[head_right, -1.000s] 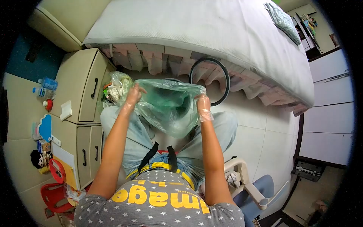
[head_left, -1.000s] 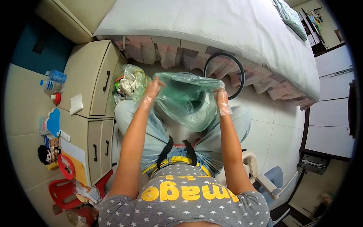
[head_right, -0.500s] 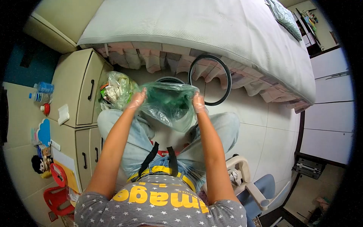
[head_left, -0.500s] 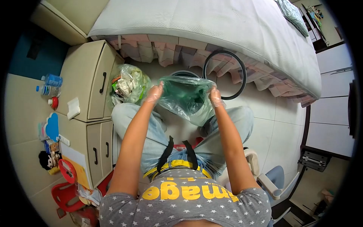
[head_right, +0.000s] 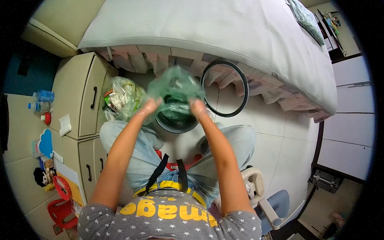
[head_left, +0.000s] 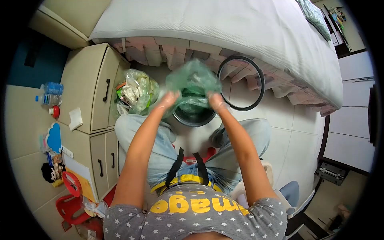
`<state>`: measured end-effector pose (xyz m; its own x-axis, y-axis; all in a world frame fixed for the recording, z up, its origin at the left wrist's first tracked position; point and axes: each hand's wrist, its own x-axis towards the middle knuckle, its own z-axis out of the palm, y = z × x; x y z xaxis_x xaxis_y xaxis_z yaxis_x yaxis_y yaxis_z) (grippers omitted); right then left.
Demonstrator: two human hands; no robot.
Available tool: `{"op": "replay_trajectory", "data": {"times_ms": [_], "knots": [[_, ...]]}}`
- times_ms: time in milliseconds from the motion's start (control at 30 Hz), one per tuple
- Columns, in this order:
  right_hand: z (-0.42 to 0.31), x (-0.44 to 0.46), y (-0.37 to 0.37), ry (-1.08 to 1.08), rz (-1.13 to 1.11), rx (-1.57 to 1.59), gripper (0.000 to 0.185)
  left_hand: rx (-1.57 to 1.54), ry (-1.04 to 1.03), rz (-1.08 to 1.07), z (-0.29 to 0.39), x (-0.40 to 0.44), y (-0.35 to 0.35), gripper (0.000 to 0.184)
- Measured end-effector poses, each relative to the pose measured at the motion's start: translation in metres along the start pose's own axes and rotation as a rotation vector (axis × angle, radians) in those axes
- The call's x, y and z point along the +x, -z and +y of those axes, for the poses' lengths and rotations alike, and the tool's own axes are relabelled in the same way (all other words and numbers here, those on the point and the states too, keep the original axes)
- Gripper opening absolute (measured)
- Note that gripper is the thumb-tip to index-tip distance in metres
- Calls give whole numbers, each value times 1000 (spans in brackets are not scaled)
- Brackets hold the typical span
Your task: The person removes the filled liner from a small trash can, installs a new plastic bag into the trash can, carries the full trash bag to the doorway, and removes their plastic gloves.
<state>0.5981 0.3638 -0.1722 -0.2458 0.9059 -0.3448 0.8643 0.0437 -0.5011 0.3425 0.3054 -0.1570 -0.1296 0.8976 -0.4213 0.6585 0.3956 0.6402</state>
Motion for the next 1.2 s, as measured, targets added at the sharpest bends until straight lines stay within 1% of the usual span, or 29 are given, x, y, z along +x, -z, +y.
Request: {"op": "replay_trajectory", "data": {"times_ms": [33, 67, 133, 167, 200, 233, 267, 300, 333, 367, 400, 433, 500, 533, 567, 633, 667, 700, 767, 800, 867, 900, 967, 1000, 1067, 1100, 1167, 1200], "knots": [[-5, -13, -3, -87, -135, -58, 45, 209, -18, -272, -19, 5, -15, 45], [-2, -17, -6, -92, -93, -17, 44, 211, -26, -271, -31, 11, -27, 45], [7, -7, -12, -94, -52, 22, 43, -97, 59, -64, -47, 19, -42, 50], [15, -2, -16, -166, -36, 36, 42, -98, 66, -70, -47, 20, -43, 50], [7, -8, -9, -241, -22, 50, 41, -127, 148, -101, -43, 21, -41, 49], [2, -13, 5, -304, -112, 78, 42, -154, 226, -129, -37, 21, -39, 48], [34, 3, -23, -240, -160, -23, 41, -55, 328, -239, -12, 13, -20, 47], [70, 20, -49, -173, -207, -124, 40, -55, 326, -237, -24, 19, -23, 47], [76, 18, -45, -173, -209, -125, 40, -285, 423, -456, -52, 28, -33, 42], [80, 10, -40, -43, -353, -124, 37, -180, 380, -571, -37, 13, -23, 38], [77, -1, -34, 21, -429, -125, 35, -78, 323, -681, -21, -2, -11, 35], [74, -13, -28, 84, -504, -121, 34, -79, 325, -685, -5, -13, -3, 35], [33, -44, 8, -206, -649, 101, 36, 199, 294, -951, 14, -26, 9, 37], [4, -61, 37, -267, -606, 148, 43, 3, 314, -963, 25, -37, 21, 37], [9, -59, 36, -269, -607, 150, 43, 5, 314, -966, 23, -36, 18, 37], [23, -53, 30, -260, -456, 334, 53, -379, 416, -579, 8, -28, 9, 48], [22, -52, 28, -287, -445, 375, 59, -361, 313, -459, 6, -28, 8, 60], [22, -53, 27, -285, -444, 375, 59, -360, 312, -458, 5, -25, 7, 60], [16, -56, 26, -368, -450, 515, 62, -261, 320, -532, 8, -20, 6, 66], [11, -57, 27, -368, -449, 515, 62, -261, 320, -531, 10, -20, 6, 66], [8, -54, 27, -394, -387, 635, 62, -345, 376, -397, 13, -20, 5, 69], [11, -52, 24, -403, -365, 676, 63, -344, 376, -399, 7, -16, 4, 69], [31, -38, 9, -458, -430, 703, 61, -526, 454, -340, -14, -3, -3, 69], [31, -37, 8, -460, -432, 703, 61, -526, 457, -341, -22, 0, -8, 69], [31, -33, 7, -408, -435, 653, 59, -581, 352, 72, -38, 9, -18, 70], [43, -21, -5, -407, -438, 652, 59, -582, 354, 74, -53, 21, -23, 70], [79, 12, -39, -478, -347, 627, 60, -111, 391, 237, -80, 46, -28, 71], [65, 11, -29, -476, -350, 628, 60, -110, 393, 239, -71, 41, -22, 71]]}}
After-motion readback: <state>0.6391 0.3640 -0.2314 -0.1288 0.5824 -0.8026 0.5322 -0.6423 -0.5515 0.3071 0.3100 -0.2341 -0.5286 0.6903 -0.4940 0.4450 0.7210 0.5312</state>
